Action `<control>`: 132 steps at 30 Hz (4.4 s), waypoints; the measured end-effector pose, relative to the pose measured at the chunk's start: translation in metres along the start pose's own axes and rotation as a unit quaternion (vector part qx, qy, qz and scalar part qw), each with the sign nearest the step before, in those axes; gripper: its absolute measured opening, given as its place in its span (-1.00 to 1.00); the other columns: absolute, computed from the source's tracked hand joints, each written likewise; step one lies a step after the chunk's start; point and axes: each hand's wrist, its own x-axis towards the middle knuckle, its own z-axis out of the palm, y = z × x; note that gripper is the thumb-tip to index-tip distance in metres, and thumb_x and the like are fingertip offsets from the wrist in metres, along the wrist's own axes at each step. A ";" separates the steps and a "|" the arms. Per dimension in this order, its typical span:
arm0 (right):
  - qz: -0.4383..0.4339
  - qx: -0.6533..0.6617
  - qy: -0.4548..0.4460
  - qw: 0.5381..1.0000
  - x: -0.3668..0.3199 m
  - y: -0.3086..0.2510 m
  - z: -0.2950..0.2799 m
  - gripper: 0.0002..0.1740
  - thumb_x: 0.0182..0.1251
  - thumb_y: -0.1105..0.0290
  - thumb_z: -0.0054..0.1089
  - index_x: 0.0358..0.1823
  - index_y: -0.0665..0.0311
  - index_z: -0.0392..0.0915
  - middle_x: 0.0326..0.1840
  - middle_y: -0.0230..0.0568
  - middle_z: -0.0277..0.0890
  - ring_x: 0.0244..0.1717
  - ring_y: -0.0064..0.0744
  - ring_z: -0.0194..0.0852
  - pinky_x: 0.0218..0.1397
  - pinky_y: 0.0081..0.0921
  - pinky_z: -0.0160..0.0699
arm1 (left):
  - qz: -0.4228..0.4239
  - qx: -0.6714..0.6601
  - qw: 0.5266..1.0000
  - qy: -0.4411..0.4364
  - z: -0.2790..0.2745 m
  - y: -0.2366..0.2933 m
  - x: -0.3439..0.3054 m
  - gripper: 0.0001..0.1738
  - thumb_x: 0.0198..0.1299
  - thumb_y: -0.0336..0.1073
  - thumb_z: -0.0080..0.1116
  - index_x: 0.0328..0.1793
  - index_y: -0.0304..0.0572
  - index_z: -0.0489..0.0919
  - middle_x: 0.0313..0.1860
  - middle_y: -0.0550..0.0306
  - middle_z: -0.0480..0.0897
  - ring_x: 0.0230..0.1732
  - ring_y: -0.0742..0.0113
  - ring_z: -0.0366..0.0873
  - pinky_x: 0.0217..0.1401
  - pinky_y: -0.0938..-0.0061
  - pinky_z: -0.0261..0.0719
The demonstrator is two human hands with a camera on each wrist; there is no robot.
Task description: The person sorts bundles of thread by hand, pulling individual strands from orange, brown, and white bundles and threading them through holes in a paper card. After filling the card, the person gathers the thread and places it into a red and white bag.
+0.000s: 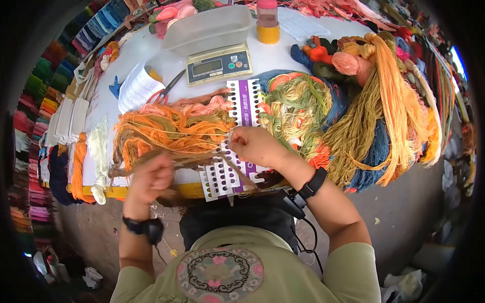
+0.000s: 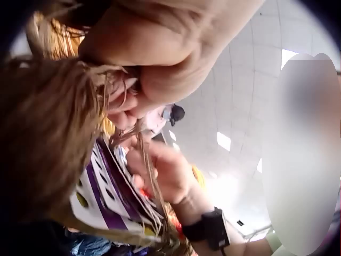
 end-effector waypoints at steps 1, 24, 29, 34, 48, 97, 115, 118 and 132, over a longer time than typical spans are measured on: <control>0.000 0.005 0.000 1.000 0.000 -0.001 0.000 -0.86 0.39 0.38 0.14 -0.29 0.30 0.49 -0.60 -0.39 0.46 -0.60 -0.68 0.36 -0.50 -0.61 0.35 | 0.021 -0.021 0.999 0.018 -0.012 0.012 -0.017 -0.81 0.32 -0.36 0.01 -0.42 -0.03 0.41 -0.68 0.41 0.26 -0.79 0.64 0.04 -0.82 0.70 -0.08; -0.210 0.224 0.029 0.951 -0.029 -0.089 0.080 -0.86 0.36 0.46 0.22 -0.09 0.26 0.58 -0.30 -0.54 0.49 -0.35 -0.76 0.36 -0.30 -0.72 0.40 | 0.307 0.003 0.942 -0.133 0.063 -0.008 -0.047 -0.18 0.36 0.26 -0.15 0.41 -0.38 0.32 0.38 0.00 0.40 0.37 0.23 0.34 0.38 0.27 0.35; -0.166 0.246 0.023 0.955 -0.034 -0.096 0.077 -0.92 0.32 0.48 0.23 -0.20 0.29 0.58 -0.35 -0.46 0.51 -0.40 -0.70 0.35 -0.32 -0.67 0.35 | 0.312 0.002 0.942 -0.122 0.071 -0.012 -0.047 -0.31 0.42 0.12 -0.11 0.37 -0.39 0.38 0.34 -0.02 0.45 0.33 0.27 0.38 0.38 0.30 0.36; -0.115 0.323 -0.018 0.939 -0.038 -0.095 0.076 -0.90 0.36 0.37 0.20 -0.19 0.21 0.62 -0.13 -0.48 0.58 -0.30 -0.76 0.42 -0.36 -0.72 0.41 | 0.304 -0.007 0.950 -0.073 0.063 -0.017 -0.052 -0.52 0.44 -0.06 -0.02 0.18 -0.36 0.52 0.16 -0.01 0.57 0.10 0.34 0.53 0.16 0.39 0.49; -0.115 0.383 -0.040 0.916 -0.042 -0.093 0.074 -0.89 0.33 0.35 0.25 -0.21 0.20 0.67 0.15 -0.38 0.55 -0.21 -0.74 0.45 -0.37 -0.74 0.39 | 0.334 0.003 0.942 -0.033 0.070 -0.020 -0.051 -0.80 0.33 -0.35 0.16 -0.02 -0.34 0.58 0.00 0.05 0.64 -0.12 0.44 0.54 -0.08 0.50 0.52; -0.096 0.365 0.025 0.926 -0.044 -0.103 0.087 -0.94 0.32 0.46 0.21 -0.22 0.25 0.60 -0.33 -0.53 0.51 -0.36 -0.78 0.37 -0.32 -0.72 0.34 | 0.316 0.007 0.936 -0.151 0.066 -0.029 -0.047 -0.36 0.47 0.04 -0.15 0.43 -0.37 0.31 0.33 0.03 0.42 0.28 0.32 0.38 0.38 0.36 0.30; -0.098 0.305 -0.027 0.947 -0.069 -0.103 0.077 -0.89 0.48 0.34 0.05 -0.13 0.19 0.50 -0.27 -0.50 0.45 -0.38 -0.76 0.36 -0.46 -0.73 0.41 | 0.498 0.179 0.847 -0.043 0.058 -0.034 -0.056 -0.80 0.32 -0.50 0.09 0.03 -0.39 0.57 0.11 -0.08 0.62 0.21 0.24 0.52 0.28 0.38 0.46; -0.167 0.181 0.007 0.969 -0.085 -0.098 0.064 -0.85 0.48 0.34 0.07 -0.16 0.26 0.51 -0.33 -0.48 0.38 -0.39 -0.72 0.30 -0.36 -0.70 0.39 | 0.264 0.054 0.959 -0.088 0.049 -0.012 -0.092 -0.86 0.35 -0.33 0.12 -0.23 -0.26 0.54 -0.18 -0.11 0.71 -0.27 0.29 0.73 -0.40 0.56 0.68; -0.137 0.026 0.747 0.650 -0.267 0.057 -0.210 -0.81 0.45 0.22 0.04 -0.28 0.16 0.45 -0.55 -0.54 0.24 -0.60 -0.74 0.06 -0.58 -0.68 0.08 | 0.388 -0.359 0.817 0.231 -0.394 0.052 -0.180 -0.68 0.45 -0.39 -0.19 0.20 -0.41 0.43 -0.48 0.34 0.41 -0.64 0.65 0.11 -0.66 0.75 0.05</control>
